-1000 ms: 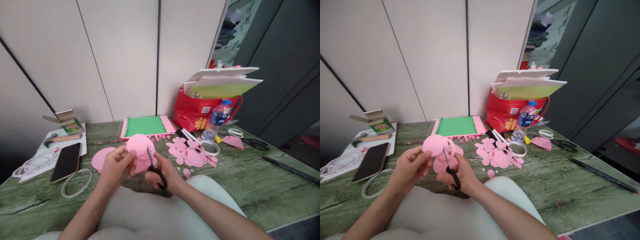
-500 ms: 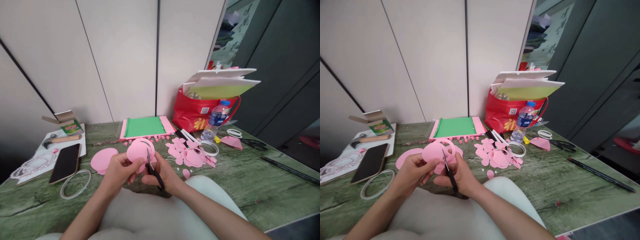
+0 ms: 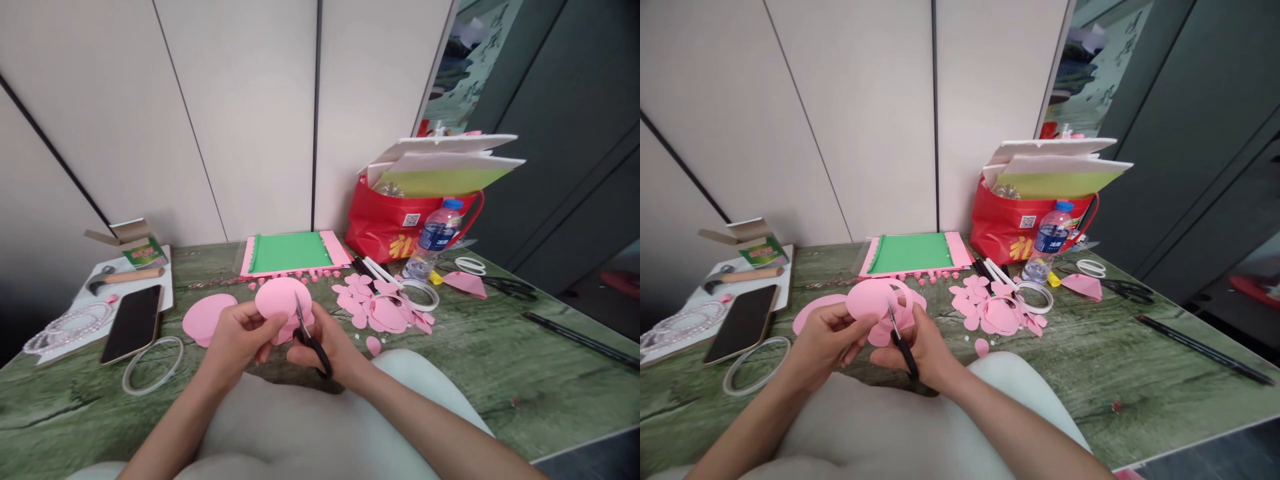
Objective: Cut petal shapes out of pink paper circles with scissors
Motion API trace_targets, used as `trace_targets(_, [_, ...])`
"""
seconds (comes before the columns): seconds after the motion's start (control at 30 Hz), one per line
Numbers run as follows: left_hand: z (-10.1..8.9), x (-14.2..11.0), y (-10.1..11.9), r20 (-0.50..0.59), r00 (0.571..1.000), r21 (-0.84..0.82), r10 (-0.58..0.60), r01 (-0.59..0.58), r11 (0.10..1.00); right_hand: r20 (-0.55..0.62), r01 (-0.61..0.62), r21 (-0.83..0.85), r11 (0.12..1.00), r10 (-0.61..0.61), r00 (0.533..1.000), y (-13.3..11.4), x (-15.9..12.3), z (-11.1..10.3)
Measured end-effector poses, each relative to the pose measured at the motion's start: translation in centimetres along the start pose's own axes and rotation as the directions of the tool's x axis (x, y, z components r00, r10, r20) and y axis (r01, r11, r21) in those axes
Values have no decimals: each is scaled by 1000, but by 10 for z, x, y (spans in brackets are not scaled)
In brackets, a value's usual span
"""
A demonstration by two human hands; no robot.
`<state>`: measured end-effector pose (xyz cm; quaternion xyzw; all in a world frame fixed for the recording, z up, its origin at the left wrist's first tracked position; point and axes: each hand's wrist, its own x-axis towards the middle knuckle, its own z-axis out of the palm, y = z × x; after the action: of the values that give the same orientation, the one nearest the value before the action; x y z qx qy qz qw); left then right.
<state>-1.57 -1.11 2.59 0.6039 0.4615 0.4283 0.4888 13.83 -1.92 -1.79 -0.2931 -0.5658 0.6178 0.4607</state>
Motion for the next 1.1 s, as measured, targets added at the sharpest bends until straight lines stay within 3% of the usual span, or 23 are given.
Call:
trace_targets(0.87, [1,2,3,-57,997,-170,59,-68,983,-42,-79,-38,996,78,996,4,0,-1])
trace_targets(1.1, [0,2,-2,-48,996,-126,70,-76,989,20,-87,-45,995,88,996,9,0,0])
